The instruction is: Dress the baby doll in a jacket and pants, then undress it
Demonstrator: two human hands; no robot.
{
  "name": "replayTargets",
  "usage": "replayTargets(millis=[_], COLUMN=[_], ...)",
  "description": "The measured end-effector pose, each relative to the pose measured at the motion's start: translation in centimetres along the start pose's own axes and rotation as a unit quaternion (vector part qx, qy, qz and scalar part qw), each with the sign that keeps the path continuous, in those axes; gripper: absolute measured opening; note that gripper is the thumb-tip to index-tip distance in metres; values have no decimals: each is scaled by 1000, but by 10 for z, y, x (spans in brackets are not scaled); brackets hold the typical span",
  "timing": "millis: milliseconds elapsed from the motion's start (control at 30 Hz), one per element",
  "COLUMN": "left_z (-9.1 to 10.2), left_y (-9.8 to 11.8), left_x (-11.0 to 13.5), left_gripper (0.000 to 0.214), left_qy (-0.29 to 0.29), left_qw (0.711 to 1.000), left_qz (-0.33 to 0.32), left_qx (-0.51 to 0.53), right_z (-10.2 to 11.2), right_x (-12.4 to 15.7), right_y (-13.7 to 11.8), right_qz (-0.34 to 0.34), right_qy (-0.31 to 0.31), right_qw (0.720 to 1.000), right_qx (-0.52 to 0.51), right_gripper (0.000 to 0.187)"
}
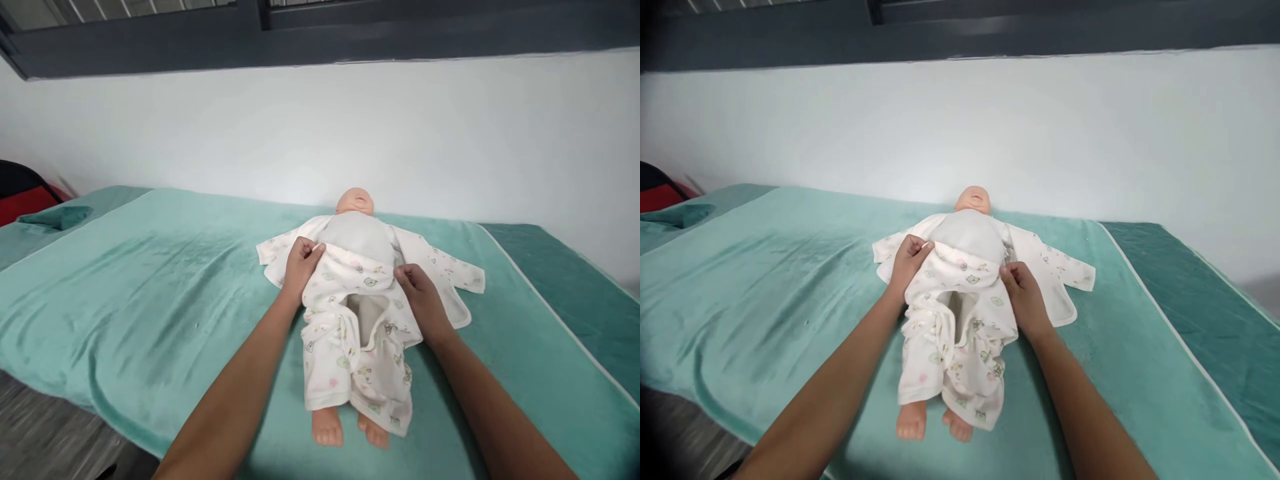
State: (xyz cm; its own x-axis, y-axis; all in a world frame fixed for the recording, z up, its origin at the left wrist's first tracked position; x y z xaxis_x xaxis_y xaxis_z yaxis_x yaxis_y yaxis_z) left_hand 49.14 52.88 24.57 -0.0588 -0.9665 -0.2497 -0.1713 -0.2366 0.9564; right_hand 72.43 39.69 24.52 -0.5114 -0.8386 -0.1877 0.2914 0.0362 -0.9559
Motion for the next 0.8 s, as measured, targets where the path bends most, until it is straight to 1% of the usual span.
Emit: replayTargets(millis=[67,167,267,367,467,533,567,667,800], left_z=[1,5,7,11,11,12,12,13,14], left_y=[-5,-5,-3,-5,-3,0,0,-3,-11], left_x=[6,15,20,24,29,32,32,33,30], left_gripper=[34,41,49,46,28,15,13,17,22], left_qy=[-35,-82,-130,-202,-298,-340,-348,-349,-327], left_qw=[998,993,984,963,936,922,919,918,925], left_qz=[31,62,98,151,174,175,177,189,189], left_qx=[-35,-61,-74,-98,-75,-56,-49,-24,22], right_z=[-5,-7,-10,-9,-7,-8,-8,-9,-10], right_x=[3,9,15,18,17,16,16,16,17], right_y=[-2,-4,-7,-6,-4,-4,-4,-4,-1], right_qz=[-27,-74,-84,-89,-90,-82,-76,-67,-79], right_qy=[-52,-127,-224,-280,-312,-337,-346,-350,-305], right_qw=[998,988,967,951,942,935,932,931,946], right_qx=[-22,-57,-86,-92,-86,-81,-80,-77,-74], right_gripper=[41,41,43,44,41,40,38,33,31])
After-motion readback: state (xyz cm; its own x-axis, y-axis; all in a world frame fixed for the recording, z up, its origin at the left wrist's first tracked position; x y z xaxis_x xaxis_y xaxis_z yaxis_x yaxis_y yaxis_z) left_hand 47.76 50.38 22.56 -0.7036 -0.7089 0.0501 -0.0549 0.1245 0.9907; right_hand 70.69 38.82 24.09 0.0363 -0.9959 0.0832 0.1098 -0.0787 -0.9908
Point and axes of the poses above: each hand's wrist, its own x-axis away from the middle knuckle, its own z-axis out of the back of the hand, y = z × x, the point moved 7 cm from there along -x, towards the middle knuckle, and after that the axes turned 4 degrees about y, right-handed, at the moved point
